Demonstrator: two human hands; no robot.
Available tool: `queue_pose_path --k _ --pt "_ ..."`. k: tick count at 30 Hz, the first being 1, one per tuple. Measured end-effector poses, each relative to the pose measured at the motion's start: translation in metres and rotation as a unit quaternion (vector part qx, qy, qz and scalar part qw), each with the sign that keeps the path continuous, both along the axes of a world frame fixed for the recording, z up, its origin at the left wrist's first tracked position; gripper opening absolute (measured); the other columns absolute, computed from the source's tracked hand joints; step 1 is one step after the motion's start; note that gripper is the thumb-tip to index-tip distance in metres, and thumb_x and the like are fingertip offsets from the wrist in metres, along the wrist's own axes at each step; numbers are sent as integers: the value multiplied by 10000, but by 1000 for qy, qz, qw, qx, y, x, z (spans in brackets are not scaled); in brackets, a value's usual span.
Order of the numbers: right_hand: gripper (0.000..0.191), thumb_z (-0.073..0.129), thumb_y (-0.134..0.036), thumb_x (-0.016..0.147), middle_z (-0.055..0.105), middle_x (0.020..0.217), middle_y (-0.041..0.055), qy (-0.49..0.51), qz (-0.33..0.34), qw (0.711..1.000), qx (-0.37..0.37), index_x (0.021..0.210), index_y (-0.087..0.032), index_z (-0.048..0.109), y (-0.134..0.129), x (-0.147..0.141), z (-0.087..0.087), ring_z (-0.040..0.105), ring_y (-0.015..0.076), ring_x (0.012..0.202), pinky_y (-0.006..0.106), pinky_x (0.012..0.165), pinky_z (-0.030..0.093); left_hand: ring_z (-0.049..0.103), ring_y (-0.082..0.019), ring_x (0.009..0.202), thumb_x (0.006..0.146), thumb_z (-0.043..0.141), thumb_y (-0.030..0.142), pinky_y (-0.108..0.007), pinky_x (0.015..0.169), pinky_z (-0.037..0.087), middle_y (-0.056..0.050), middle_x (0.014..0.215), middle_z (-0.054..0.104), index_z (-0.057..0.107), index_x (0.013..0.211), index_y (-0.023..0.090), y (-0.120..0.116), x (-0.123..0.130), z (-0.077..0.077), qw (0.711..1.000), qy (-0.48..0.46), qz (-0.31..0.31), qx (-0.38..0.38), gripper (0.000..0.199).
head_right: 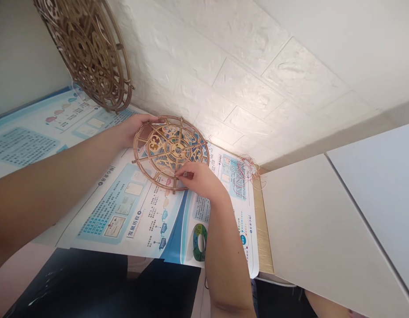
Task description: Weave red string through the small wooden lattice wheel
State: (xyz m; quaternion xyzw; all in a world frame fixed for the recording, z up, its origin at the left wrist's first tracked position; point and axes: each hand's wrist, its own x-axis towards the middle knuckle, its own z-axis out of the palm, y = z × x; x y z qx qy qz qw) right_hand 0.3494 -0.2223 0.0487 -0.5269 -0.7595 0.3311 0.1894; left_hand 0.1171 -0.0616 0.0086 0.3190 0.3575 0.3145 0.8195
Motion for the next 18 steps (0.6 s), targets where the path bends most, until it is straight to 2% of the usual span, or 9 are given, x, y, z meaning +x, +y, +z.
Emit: queue_pose_path --k 6,18 --pt "217 591 -85 872 715 907 17 2 52 999 16 873 -206 771 1 1 -1 622 141 813 299 757 479 719 -274 797 868 597 281 -405 767 607 -104 906 740 684 1116 171 -2 1 3 1000 0 6 -2 286" --pt "180 613 -132 894 692 896 29 4 51 999 0 875 -206 776 1 0 -2 614 160 850 322 784 485 718 -280 842 862 635 285 -403 805 600 -123 962 742 709 1007 154 4 -1 -7 999 -28 -14 17 210"
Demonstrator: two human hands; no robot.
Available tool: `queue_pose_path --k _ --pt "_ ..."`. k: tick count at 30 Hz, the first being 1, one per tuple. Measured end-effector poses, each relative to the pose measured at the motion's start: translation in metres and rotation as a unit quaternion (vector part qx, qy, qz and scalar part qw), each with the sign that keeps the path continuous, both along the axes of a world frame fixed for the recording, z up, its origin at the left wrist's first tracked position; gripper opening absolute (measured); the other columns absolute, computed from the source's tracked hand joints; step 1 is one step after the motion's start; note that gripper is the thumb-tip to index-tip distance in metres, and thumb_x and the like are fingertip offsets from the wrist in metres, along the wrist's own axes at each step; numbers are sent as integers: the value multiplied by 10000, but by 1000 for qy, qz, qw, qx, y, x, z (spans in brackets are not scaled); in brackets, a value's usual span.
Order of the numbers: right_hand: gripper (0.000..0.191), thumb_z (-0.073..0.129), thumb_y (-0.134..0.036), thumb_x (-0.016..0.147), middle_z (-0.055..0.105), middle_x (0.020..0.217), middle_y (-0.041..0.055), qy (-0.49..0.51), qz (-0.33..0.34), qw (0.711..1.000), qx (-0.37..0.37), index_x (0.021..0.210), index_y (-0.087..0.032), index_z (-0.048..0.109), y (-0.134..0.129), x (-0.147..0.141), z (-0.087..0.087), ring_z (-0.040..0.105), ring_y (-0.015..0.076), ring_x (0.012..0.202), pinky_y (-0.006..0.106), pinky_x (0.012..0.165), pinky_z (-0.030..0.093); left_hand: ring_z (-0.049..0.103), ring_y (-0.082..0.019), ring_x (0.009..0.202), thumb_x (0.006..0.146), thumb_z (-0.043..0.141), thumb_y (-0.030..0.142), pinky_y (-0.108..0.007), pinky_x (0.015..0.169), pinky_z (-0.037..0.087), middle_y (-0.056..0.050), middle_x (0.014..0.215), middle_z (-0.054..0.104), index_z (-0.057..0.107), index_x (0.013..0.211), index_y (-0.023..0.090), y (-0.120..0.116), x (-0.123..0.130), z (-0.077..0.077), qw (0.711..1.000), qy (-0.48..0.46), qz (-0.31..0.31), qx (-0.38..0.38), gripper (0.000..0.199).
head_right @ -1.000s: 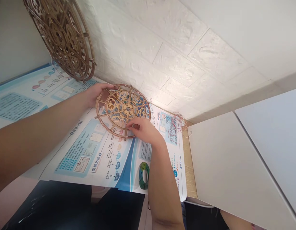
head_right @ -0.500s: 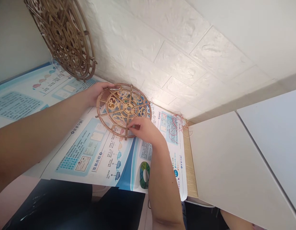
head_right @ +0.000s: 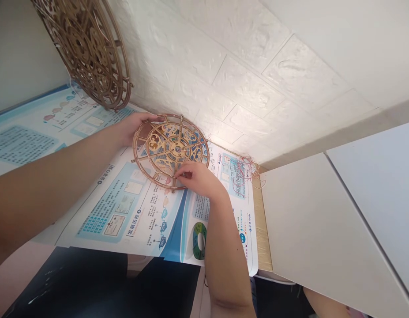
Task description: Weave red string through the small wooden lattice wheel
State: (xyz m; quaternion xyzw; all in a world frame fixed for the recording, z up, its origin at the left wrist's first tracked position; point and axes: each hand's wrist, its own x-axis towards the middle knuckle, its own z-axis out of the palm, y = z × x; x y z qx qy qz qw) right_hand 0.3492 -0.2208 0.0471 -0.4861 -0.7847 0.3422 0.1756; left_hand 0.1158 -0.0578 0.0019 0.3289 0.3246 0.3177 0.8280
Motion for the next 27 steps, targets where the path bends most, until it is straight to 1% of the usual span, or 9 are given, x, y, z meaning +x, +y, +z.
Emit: queue_pose_path --k 4,7,10,13,16,20,24,27 --pt "193 612 -93 871 677 873 19 -7 3 1000 10 861 -201 772 0 -1 -2 603 146 821 309 782 482 724 -289 854 857 637 279 -426 834 600 -129 972 749 721 1038 146 -1 1 1 1000 8 9 -7 239" --pt "198 608 -73 853 669 866 11 -19 -3 1000 7 852 -199 761 0 -3 -3 582 132 775 295 747 465 725 -276 835 877 620 278 -407 806 609 -133 989 752 718 1044 145 -3 1 4 1000 13 14 -15 235" --pt "191 614 -61 842 672 867 6 -24 -15 1000 -2 842 -195 749 0 -4 -2 568 123 747 282 711 445 722 -267 812 875 625 272 -400 791 611 -128 960 746 713 1036 144 -4 2 4 1000 9 17 -13 223" --pt "196 621 -45 841 665 856 0 -24 -14 1000 -2 840 -191 752 0 -4 -1 556 115 732 277 702 438 718 -264 810 869 622 267 -417 819 612 -117 944 743 715 1040 148 -4 2 5 1000 12 24 -13 228" --pt "214 615 -41 854 649 847 0 -25 -3 1000 8 844 -192 766 0 -3 -2 558 116 747 280 717 444 723 -276 838 865 619 265 -434 848 611 -114 949 746 714 1052 159 -4 2 5 999 21 27 -11 236" --pt "200 639 -65 850 668 884 16 -19 8 1000 21 862 -200 785 0 -2 -4 599 137 813 292 744 465 723 -290 857 856 622 270 -444 852 612 -117 940 751 713 1056 165 -4 3 5 999 20 24 -14 244" --pt "227 636 -75 844 676 882 19 -14 14 1000 23 894 -219 804 0 -1 -5 608 149 831 306 758 477 708 -258 771 843 640 274 -410 800 613 -112 911 750 705 1002 162 -4 3 3 999 11 32 -16 205" --pt "246 626 -84 841 672 871 19 -15 11 1000 16 910 -226 814 0 -1 -3 604 150 818 301 721 470 701 -246 737 849 642 282 -380 738 604 -107 898 750 695 974 170 -3 3 0 1000 4 18 -15 176"
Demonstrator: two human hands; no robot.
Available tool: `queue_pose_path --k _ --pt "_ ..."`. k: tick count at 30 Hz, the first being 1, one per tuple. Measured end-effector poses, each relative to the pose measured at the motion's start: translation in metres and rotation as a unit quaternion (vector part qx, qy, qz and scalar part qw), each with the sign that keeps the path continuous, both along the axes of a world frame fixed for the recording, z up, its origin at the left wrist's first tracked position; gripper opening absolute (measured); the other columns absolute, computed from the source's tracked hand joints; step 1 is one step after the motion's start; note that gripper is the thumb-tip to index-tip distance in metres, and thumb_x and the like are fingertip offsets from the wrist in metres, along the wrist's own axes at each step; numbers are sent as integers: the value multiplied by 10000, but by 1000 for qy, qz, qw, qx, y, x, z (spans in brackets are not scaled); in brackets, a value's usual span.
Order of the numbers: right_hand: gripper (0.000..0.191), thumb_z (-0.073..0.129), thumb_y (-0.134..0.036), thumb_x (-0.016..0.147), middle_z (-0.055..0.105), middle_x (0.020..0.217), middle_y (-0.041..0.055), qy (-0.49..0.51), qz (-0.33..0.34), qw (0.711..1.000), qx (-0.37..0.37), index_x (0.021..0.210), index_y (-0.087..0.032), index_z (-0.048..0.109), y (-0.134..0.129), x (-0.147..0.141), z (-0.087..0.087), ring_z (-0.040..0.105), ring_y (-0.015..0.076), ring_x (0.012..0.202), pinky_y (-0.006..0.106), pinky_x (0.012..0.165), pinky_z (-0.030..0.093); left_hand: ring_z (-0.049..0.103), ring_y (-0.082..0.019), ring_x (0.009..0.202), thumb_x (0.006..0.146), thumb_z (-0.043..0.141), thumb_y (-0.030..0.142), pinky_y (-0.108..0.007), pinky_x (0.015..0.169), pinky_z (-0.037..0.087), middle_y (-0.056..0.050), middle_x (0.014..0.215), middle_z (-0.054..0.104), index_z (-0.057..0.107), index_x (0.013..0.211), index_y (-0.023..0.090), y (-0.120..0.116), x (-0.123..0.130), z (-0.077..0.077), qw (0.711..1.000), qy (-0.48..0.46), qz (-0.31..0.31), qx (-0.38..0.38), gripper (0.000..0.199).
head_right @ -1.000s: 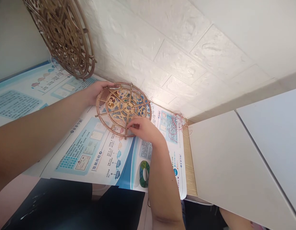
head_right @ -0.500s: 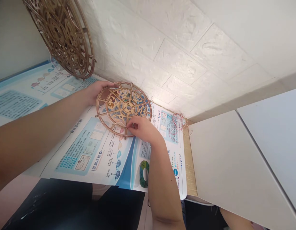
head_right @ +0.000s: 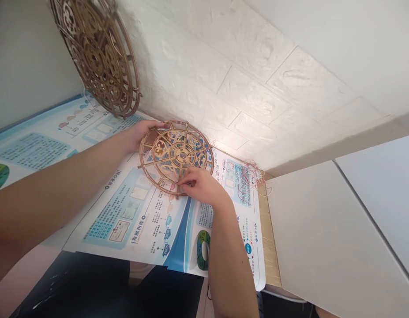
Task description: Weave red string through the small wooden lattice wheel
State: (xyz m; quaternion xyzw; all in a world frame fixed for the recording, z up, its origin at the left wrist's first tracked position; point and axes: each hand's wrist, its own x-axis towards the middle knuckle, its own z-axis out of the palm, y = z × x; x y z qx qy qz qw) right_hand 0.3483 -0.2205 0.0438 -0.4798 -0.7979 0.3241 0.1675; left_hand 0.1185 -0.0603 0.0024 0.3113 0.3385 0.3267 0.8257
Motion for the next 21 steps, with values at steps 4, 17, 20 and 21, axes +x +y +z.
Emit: queue_pose_path --k 4,17,20,21 --pt "263 616 -87 830 671 874 22 -6 -13 1000 -14 907 -238 818 0 0 0 599 149 798 289 672 450 683 -228 676 855 633 278 -340 630 575 -96 872 740 672 936 180 3 -1 -2 1000 -11 -6 6 133" --pt "239 607 -246 934 646 1053 86 13 -37 987 154 1145 -209 715 0 -26 0 627 238 995 419 896 520 675 -216 714 851 684 317 -328 682 573 -116 871 732 713 954 131 -3 1 1 995 -8 -86 46 215" --pt "340 648 -275 924 602 1209 104 11 -20 988 153 1261 -250 683 -1 -35 -3 596 266 1154 482 1033 488 681 -225 731 849 682 325 -345 702 574 -124 898 742 719 975 133 -2 1 -1 995 -11 -89 50 233" --pt "361 671 -294 916 582 1258 109 3 -13 988 151 1275 -261 680 -1 -37 -4 577 277 1195 501 1068 469 683 -230 737 848 682 327 -352 711 574 -126 906 745 722 979 136 -2 1 -2 995 -12 -90 52 235"
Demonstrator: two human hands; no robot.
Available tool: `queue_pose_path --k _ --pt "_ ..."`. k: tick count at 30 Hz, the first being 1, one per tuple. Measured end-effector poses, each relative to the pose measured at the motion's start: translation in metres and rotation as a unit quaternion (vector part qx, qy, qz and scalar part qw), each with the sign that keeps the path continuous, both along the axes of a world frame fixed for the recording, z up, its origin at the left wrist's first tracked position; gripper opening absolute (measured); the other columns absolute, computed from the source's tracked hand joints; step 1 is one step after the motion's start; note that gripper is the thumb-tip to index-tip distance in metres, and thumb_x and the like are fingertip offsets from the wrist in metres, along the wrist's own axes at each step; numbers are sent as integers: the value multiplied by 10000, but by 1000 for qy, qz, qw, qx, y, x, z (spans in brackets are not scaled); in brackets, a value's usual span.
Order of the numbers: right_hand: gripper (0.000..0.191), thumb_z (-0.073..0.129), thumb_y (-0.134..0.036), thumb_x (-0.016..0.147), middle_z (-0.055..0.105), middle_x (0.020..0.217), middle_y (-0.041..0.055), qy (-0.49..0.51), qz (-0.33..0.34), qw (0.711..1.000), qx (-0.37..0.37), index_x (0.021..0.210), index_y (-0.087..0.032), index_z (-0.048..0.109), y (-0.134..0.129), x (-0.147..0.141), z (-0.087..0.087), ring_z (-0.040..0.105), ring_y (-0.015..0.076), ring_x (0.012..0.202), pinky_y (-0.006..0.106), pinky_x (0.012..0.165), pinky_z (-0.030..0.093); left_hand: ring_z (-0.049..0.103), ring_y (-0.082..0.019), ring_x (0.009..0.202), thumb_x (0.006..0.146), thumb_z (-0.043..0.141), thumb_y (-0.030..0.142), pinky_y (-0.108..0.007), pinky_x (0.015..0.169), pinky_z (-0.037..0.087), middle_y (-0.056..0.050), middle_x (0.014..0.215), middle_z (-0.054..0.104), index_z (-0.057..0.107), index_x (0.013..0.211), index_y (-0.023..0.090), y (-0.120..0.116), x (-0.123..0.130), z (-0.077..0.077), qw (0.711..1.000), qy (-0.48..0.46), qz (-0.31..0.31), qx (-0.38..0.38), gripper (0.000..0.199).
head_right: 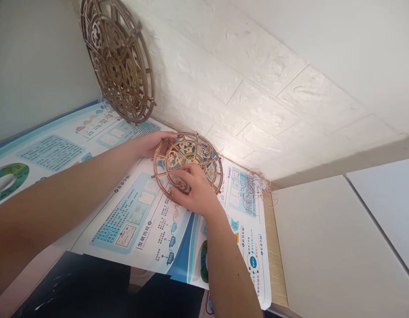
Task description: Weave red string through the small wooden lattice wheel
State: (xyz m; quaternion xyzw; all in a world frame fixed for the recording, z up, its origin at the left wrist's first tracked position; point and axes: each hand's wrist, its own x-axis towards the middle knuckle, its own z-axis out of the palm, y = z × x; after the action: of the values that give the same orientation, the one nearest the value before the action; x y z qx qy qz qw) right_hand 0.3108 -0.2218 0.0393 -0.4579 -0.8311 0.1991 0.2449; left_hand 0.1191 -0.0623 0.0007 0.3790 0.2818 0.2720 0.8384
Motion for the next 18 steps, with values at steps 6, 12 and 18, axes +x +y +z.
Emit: queue_pose_path --k 6,12,18 --pt "458 719 -360 909 507 1406 128 -45 19 999 -22 1353 -272 648 0 -7 -6 510 313 1284 570 1135 396 674 -236 708 858 674 347 -365 700 569 -114 868 744 734 935 156 1 0 -2 1000 13 -5 2 214" --pt "419 708 -390 925 517 1402 130 -49 14 998 -44 1325 -274 661 2 -5 -5 507 328 1301 580 1133 400 676 -241 713 866 669 359 -394 755 576 -112 854 739 728 911 154 3 0 -2 1000 23 -8 -1 218" --pt "424 707 -385 925 525 1401 130 -40 15 998 -50 1325 -260 641 2 -5 -5 481 326 1340 576 1154 380 660 -220 688 880 657 322 -366 717 560 -100 839 733 727 894 152 1 -1 -1 1000 6 -5 -5 184"
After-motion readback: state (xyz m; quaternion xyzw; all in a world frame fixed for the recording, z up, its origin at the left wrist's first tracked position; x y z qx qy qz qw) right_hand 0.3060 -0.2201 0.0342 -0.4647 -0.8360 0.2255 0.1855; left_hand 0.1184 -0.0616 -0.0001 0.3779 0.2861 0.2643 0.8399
